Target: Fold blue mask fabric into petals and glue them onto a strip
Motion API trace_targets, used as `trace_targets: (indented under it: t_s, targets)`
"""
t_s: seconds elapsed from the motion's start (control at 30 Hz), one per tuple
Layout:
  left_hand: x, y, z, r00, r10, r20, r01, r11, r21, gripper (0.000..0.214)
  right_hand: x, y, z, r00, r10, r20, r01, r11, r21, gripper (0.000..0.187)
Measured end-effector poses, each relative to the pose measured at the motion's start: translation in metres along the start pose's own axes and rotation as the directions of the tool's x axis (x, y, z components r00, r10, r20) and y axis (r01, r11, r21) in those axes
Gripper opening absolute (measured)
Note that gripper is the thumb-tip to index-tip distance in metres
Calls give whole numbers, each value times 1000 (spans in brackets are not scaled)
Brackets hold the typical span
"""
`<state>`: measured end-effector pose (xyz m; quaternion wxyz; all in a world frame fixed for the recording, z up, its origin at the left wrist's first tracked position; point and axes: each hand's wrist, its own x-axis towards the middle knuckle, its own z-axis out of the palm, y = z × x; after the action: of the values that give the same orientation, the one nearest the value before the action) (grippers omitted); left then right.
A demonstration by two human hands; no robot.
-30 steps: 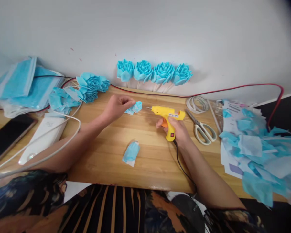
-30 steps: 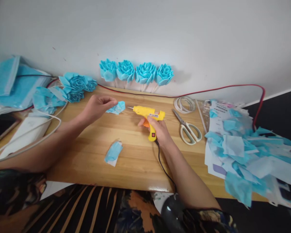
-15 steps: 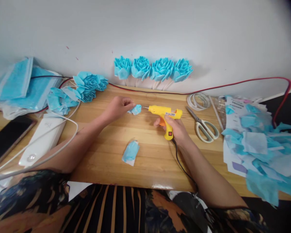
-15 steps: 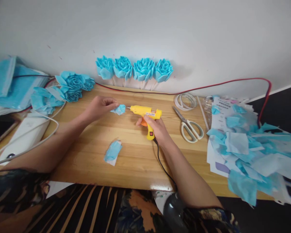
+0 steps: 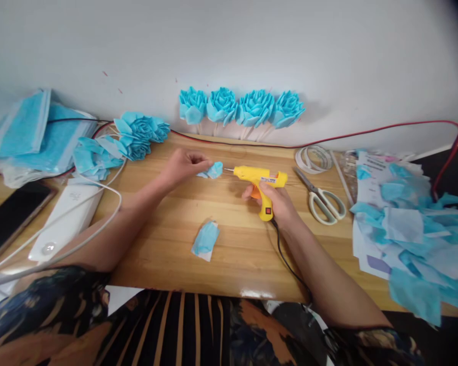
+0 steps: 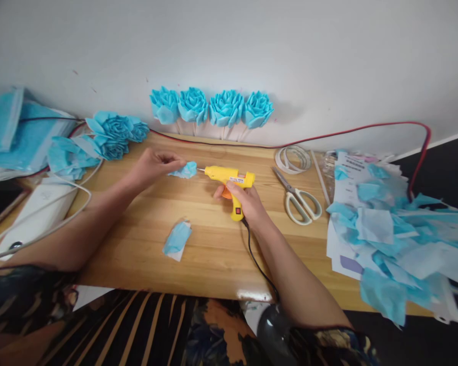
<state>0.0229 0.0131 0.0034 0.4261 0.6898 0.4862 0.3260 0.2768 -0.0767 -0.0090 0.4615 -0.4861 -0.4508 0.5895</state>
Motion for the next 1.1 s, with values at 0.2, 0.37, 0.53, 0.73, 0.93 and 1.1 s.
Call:
trace_targets:
  t_s: [0.2,0.37,0.53,0.73,0.93,1.1]
  targets:
    - [-25,3,-14,970,-86,229,153,943,-295,36,6,0,-2,1000,20,-24,-23,992,-125,39]
    - [-53,-4,-9,873,-157,462,304,916,-263,27,18,-11,10,994,37,104,0,942,-335,41]
    - [-61,-15,-12,881,-186,435,348,878,-329,27,23,-11,20,992,66,106,-19,920,-392,44]
    - [-62,-16,-12,875,-178,450,356,867,-348,24,22,0,16,988,51,145,16,906,-422,48]
    - [-61,-12,-10,881,-122,457,299,893,-338,24,25,1,17,988,38,149,31,898,-438,42]
    - [-59,-7,-11,864,-82,496,277,901,-334,21,25,0,19,990,35,138,35,879,-475,44]
